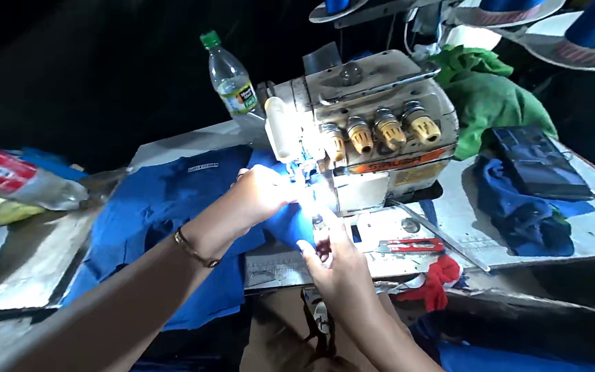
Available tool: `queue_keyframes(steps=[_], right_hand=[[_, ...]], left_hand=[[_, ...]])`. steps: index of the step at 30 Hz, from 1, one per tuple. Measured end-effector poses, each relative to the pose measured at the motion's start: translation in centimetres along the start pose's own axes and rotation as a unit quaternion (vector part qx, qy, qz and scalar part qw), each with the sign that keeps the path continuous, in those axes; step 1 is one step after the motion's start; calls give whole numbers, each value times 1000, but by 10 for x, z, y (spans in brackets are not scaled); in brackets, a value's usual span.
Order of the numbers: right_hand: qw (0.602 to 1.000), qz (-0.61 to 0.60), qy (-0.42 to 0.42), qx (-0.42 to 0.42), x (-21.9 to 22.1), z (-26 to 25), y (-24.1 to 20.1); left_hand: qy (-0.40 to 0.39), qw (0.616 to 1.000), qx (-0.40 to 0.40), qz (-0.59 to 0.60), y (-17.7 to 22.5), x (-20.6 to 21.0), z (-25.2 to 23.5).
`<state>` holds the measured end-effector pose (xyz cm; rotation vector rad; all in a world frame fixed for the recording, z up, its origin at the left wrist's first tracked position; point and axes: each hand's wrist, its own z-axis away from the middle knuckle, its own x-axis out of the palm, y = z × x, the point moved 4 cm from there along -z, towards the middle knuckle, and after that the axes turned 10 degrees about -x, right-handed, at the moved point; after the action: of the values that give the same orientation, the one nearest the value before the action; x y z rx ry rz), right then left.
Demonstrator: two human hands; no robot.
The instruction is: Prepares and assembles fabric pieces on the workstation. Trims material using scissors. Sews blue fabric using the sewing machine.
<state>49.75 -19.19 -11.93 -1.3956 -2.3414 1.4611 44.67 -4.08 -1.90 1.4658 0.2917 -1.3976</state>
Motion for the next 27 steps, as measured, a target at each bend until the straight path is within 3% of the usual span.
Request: queue_keyframes(steps=[12,27], right_hand=[[999,-8,11,29,-2,1,5],[1000,-3,15,9,-1,-2,4]], left_hand=[[-68,992,-105,0,8,-5,-10],[-75,995,-67,8,7,-11,-19]])
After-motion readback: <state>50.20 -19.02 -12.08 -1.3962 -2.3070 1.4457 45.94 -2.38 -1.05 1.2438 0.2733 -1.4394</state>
